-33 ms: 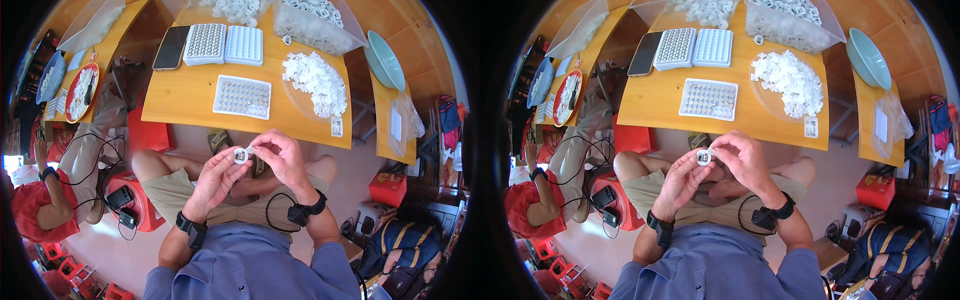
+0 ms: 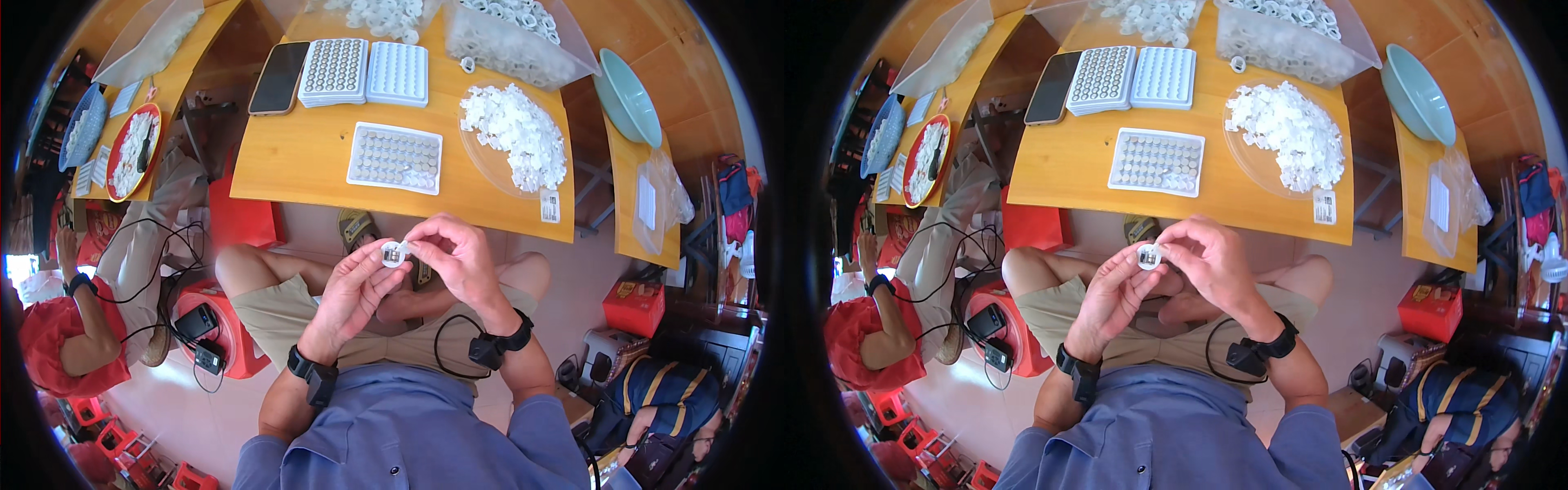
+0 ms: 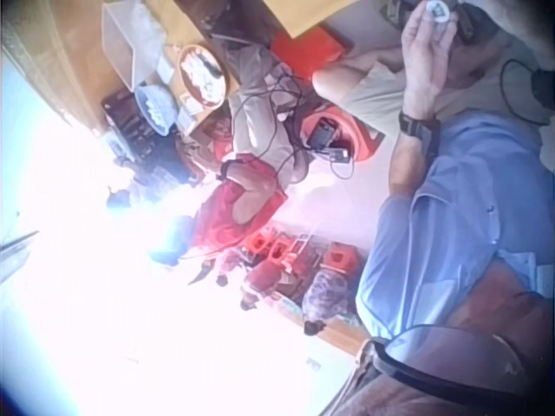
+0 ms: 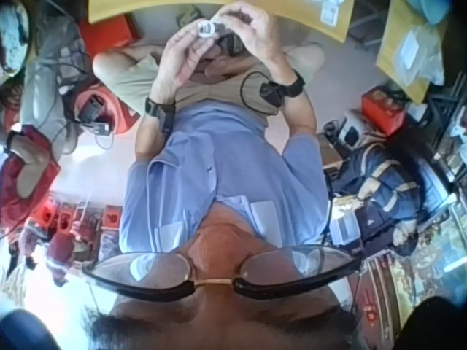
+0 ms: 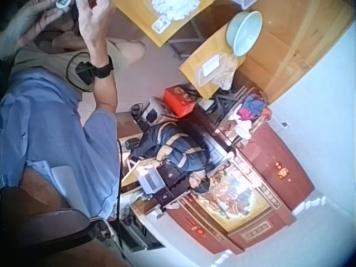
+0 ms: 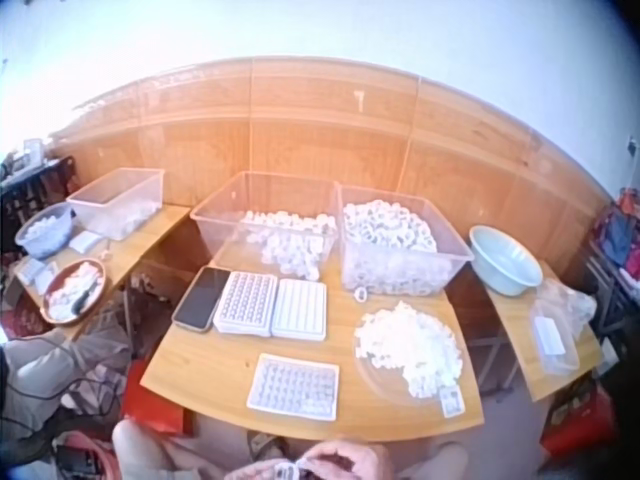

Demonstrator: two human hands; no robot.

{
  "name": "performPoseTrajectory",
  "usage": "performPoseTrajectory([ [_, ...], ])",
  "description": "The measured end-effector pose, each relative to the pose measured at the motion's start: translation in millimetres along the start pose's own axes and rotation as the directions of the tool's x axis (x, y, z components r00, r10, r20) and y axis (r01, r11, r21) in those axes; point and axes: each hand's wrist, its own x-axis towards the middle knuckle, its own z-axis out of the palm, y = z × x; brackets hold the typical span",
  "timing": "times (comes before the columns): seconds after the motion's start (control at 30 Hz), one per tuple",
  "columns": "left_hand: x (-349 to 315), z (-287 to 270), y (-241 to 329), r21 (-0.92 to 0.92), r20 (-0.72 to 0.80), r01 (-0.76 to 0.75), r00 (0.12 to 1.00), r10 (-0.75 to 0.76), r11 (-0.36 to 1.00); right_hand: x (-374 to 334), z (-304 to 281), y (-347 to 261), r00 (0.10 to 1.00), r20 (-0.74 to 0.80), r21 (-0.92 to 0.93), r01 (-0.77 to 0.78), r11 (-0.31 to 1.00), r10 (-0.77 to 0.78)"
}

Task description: Sorting and inspecting small plastic components into trays at a workshop desk.

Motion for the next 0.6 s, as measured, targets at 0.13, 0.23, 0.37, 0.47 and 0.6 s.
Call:
performPoseTrajectory([
  [0.13, 1, -2, -1, -0.022, 0.016, 0.007, 1.000, -0.006, 1.000, 0, 9, -7, 0.996, 0.040, 0.032, -0.077, 0.996, 0.076],
  [0.23, 1, -4, -2, -0.017, 0.011, 0.002, 1.000, -0.002, 1.000, -1, 11, -5, 0.997, 0.045, -0.007, -0.066, 0.998, 0.066],
  [0.37, 1, -3, -3, 0.002, -0.010, -0.006, 1.000, 0.006, 1.000, -2, 12, -2, 0.999, 0.039, -0.057, -0.026, 0.998, 0.028],
  [0.47, 1, -1, -4, 0.024, -0.018, -0.012, 1.000, 0.013, 1.000, -2, 12, -2, 0.999, 0.032, -0.061, -0.024, 0.998, 0.026],
  [0.6, 1, -2, -4, 0.032, -0.025, -0.020, 0.999, 0.021, 0.999, -1, 13, 1, 1.000, 0.019, -0.085, 0.005, 0.996, -0.003],
])
